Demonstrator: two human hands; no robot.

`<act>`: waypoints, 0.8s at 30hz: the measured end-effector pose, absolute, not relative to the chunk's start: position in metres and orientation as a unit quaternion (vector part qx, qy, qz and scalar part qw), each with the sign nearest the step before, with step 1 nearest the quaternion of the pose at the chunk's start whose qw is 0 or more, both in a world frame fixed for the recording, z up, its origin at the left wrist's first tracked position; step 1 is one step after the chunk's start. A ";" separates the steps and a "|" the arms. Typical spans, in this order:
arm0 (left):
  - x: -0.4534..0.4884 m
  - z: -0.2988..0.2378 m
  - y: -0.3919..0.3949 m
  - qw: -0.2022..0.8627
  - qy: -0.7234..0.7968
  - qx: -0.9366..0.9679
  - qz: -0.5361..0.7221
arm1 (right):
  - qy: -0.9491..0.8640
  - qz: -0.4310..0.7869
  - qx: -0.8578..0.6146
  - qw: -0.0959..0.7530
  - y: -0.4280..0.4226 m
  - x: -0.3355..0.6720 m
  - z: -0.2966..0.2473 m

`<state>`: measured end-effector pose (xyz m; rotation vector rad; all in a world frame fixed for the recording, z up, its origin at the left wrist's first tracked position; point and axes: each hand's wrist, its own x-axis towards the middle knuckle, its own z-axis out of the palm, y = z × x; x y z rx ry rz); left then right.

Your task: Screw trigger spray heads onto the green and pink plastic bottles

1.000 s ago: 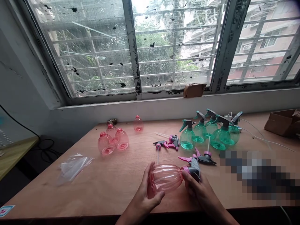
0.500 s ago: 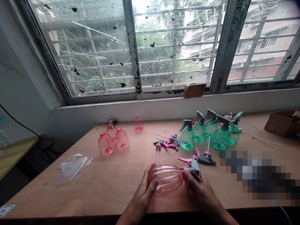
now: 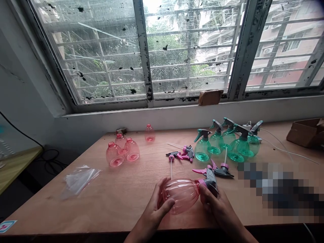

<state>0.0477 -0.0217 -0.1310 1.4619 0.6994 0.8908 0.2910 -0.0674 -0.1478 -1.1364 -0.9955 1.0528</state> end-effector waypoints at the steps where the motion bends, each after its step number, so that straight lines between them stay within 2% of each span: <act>1: 0.048 -0.129 -0.022 0.606 0.289 0.636 0.381 | -0.430 0.455 -0.491 0.605 -0.067 0.291 -0.149; 8: 0.045 -0.118 -0.028 0.607 0.302 0.650 0.345 | -0.420 0.465 -0.468 0.623 -0.066 0.292 -0.154; 18: 0.045 -0.135 -0.021 0.609 0.290 0.642 0.365 | -0.394 0.465 -0.486 0.627 -0.068 0.292 -0.149; 24: 0.046 -0.140 -0.026 0.533 0.283 0.702 0.379 | -0.393 0.461 -0.499 0.620 -0.064 0.291 -0.150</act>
